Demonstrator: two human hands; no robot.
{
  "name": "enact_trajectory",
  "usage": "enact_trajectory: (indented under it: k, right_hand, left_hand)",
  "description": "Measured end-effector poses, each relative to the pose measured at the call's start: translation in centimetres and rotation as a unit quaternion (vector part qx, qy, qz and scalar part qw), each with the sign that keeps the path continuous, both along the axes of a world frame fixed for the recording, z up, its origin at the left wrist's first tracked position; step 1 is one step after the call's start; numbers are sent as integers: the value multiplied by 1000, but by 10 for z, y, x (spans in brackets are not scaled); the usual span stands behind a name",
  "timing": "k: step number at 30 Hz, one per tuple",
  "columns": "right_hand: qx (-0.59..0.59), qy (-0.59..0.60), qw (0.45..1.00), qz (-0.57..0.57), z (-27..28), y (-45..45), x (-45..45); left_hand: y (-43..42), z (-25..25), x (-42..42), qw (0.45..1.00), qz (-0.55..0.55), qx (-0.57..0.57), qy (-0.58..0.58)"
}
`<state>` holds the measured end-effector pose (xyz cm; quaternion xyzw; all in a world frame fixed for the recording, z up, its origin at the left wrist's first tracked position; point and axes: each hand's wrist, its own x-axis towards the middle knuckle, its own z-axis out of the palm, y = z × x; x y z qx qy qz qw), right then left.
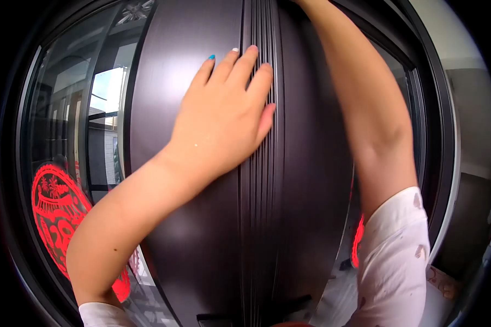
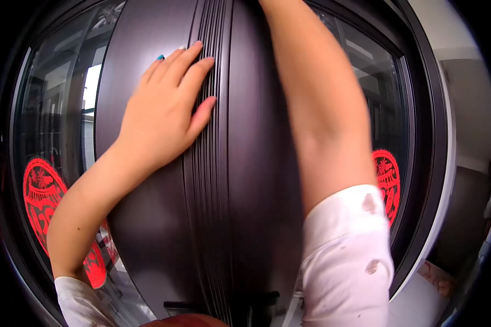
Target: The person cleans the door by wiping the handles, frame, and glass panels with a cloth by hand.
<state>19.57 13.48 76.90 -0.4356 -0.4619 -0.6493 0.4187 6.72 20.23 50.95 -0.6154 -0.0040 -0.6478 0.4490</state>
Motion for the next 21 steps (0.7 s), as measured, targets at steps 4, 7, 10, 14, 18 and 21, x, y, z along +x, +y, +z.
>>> enact_trajectory:
  k: [4,7,10,14,18,21]
  right_hand:
    - [-16,-238,971,-30,-108,-27,30]
    - [-92,-286,950,-88,-250,-44,48]
    - [-280,-304,907,-75,-368,-75,45]
    - [-283,-285,913,-72,-371,-70,59]
    - [-72,-253,951,163,-277,-36,57]
    - [149,-272,947,89,-193,-19,30]
  left_hand:
    - [-4,-11,-18,999,18,1,27]
    - [3,-27,-34,999,42,0,31]
    - [2,-34,-52,998,54,2,37]
    - [14,-47,-52,996,68,11,58]
    - [20,-46,-76,995,83,17,51]
    - [33,-42,-114,996,78,27,15]
